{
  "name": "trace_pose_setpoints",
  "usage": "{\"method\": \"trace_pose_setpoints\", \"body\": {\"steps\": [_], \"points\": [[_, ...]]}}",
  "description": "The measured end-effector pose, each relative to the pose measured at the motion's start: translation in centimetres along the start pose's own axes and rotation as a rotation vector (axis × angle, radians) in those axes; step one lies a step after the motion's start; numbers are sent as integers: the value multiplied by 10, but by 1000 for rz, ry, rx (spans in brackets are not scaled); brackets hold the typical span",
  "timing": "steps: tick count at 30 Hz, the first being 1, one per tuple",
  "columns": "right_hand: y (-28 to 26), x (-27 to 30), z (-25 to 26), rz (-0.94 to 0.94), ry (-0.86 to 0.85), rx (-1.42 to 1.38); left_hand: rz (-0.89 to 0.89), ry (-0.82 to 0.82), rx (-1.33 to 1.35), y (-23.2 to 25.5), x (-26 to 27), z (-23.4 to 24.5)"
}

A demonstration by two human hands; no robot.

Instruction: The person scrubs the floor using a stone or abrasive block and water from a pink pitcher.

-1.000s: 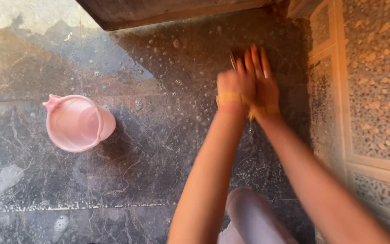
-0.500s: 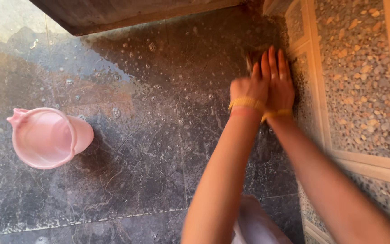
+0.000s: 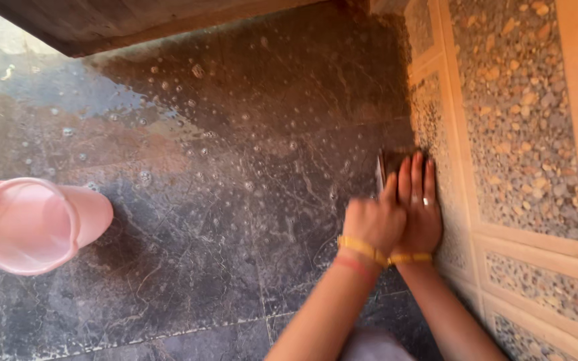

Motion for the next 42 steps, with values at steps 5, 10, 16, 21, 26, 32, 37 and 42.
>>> {"method": "trace_pose_setpoints", "body": {"steps": [5, 10, 16, 21, 26, 32, 37, 42], "points": [[10, -70, -18, 22, 109, 72, 81, 195, -70, -38, -79, 7], [10, -75, 1, 105, 151, -25, 152, 100, -9, -52, -67, 2], [-51, 29, 51, 123, -122, 2, 100, 129, -54, -10, 84, 34], [-48, 14, 35, -228, 34, -380, 143, 198, -11, -32, 74, 38], [-26, -91, -2, -95, 116, -222, 200, 107, -147, -83, -29, 27], [-24, -120, 5, 62, 265, -175, 344, 240, -4, -109, -68, 26], [-64, -16, 52, -103, 71, -528, 188, 145, -2, -61, 79, 61], [-89, -12, 78, 22, 169, -573, 246, 61, -73, -72, 121, 78]]}}
Point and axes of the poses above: each hand's wrist, its own x-axis away from the middle knuckle, its own z-axis out of the back of the hand, y = z × x, the point moved 4 cm from there along -x, towards the middle knuckle, and after that the axes turned 9 degrees about y, right-handed, at the moved point
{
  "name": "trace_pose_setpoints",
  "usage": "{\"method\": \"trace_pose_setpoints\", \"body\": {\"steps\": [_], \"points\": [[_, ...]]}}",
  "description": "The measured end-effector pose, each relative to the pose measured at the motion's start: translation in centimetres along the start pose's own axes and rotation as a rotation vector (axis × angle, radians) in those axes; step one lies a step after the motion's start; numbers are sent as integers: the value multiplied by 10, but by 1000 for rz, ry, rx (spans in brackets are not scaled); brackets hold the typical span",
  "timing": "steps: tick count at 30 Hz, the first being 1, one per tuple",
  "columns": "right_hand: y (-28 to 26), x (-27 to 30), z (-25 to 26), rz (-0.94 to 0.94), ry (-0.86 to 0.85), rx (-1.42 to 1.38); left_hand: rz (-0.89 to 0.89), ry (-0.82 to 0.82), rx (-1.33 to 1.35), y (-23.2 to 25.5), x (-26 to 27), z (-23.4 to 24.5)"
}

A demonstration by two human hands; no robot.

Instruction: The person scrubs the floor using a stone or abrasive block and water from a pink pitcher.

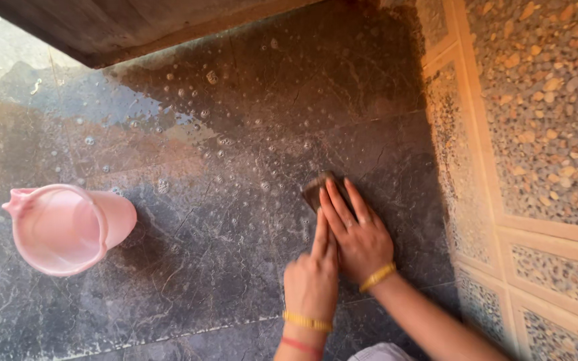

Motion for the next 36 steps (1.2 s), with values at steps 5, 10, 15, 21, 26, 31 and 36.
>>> {"method": "trace_pose_setpoints", "body": {"steps": [5, 10, 15, 21, 26, 31, 36], "points": [[23, -93, -39, 41, -38, 75, 74, 85, -56, -43, -95, -19], [30, -134, -48, 23, 92, 90, 149, 116, -63, -63, -153, -27], [-2, -45, -24, -47, -49, 104, 48, 59, -20, -28, -52, -14], [-22, -20, -18, 70, -83, 11, 189, -68, 20, -24, 3, 7], [-8, -115, -56, 50, -88, -16, 159, 63, -137, -74, -96, 1], [2, -196, -84, 96, 55, -12, 328, 86, -127, -124, -194, -18], [4, -126, -55, 19, -36, -17, 194, 29, -129, -85, -132, -27]]}}
Point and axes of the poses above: each hand's wrist, its own x-axis away from the middle knuckle, its own z-axis out of the back of the hand, y = z × x, the point moved 4 cm from there along -x, towards the middle knuckle, and after that the axes turned 9 degrees about y, right-handed, at the moved point
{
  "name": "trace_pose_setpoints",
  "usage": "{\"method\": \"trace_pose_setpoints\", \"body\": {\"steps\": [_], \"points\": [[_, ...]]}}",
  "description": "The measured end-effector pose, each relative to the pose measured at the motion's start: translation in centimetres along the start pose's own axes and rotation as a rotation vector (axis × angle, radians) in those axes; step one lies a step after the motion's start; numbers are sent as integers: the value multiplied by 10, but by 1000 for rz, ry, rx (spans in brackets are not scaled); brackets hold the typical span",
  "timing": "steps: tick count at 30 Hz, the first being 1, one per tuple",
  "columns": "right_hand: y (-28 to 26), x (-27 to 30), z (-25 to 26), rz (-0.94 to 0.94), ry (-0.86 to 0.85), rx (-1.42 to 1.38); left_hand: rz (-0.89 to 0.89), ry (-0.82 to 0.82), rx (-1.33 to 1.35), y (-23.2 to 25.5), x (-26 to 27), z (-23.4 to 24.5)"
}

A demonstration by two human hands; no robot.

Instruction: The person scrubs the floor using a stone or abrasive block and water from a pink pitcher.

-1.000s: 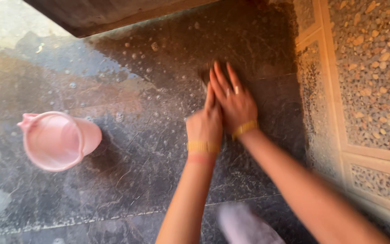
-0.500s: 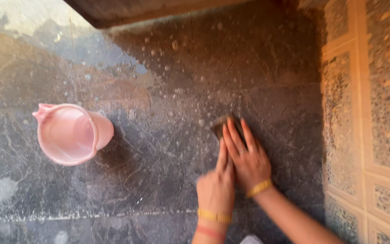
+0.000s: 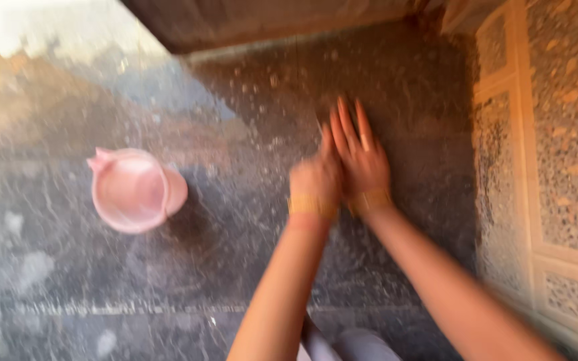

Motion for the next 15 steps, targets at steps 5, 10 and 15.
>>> {"method": "trace_pose_setpoints", "body": {"steps": [5, 10, 15], "points": [[-2, 84, 37, 1, 84, 80, -317, -79, 69, 28, 80, 5], [36, 41, 18, 183, -91, 30, -344, -29, 78, 23, 37, -13], [65, -4, 21, 138, -96, 85, -420, -301, -104, 57, -53, -27]]}}
Point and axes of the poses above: each hand's wrist, its own x-axis away from the middle knuckle, its own z-axis out of the back of the hand, y = z × x, the point moved 4 cm from there along -x, towards the middle knuckle, and after that the axes turned 9 degrees about y, right-handed, at the moved point
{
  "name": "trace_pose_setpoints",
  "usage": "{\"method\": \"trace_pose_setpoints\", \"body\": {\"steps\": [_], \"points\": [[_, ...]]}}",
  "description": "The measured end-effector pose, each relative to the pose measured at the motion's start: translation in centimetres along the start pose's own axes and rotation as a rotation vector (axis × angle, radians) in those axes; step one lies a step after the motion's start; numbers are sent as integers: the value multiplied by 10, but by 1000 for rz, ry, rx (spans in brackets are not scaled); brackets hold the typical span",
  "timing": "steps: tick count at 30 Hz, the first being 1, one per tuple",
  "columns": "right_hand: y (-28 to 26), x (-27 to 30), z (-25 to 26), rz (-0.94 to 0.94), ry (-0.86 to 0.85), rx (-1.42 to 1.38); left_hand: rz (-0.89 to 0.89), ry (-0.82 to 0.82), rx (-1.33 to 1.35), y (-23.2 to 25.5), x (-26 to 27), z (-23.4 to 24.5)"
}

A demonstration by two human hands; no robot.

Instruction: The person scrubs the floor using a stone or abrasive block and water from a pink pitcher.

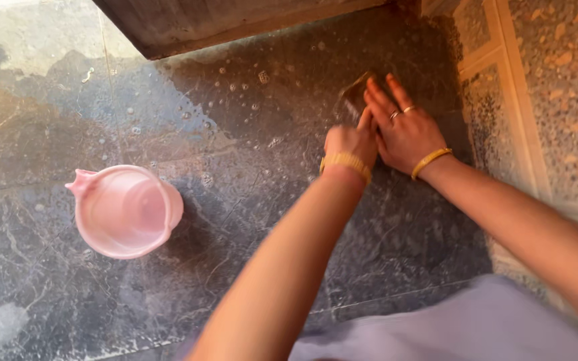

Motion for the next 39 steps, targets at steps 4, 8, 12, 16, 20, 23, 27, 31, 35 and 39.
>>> {"method": "trace_pose_setpoints", "body": {"steps": [4, 8, 12, 16, 20, 23, 27, 31, 35, 39], "points": [[-23, 18, -3, -263, 111, -41, -276, -31, -73, -18, 7, 21], [-87, 74, -4, -306, 127, 149, -476, -17, -57, -14, 65, 32], [-137, 122, 12, -323, 127, -22, -582, 125, -3, 3, 124, 40], [-117, 108, 6, -411, 128, -39, -452, 318, 311, -10, 119, 20], [-72, 69, 12, -463, 114, 26, -367, 371, 158, -38, 98, 14], [-73, 69, 12, -564, 70, 8, -346, 376, 82, -35, 99, 15], [-138, 134, 21, -583, 171, 93, -435, 450, 233, -19, 115, 19], [-193, 180, 36, -558, 33, 48, -740, 265, 99, 9, 149, -1], [-164, 168, 24, -538, -16, -9, -635, 293, 6, 1, 146, -5], [-92, 112, 8, -652, 126, 95, -584, 352, 65, 3, 112, 2]]}}
Point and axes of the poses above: each hand's wrist, its own x-axis away from the middle knuckle, its own z-axis out of the back of the hand, y = z × x, the point moved 4 cm from there along -x, towards the middle knuckle, and after that the axes turned 9 degrees about y, right-handed, at the moved point
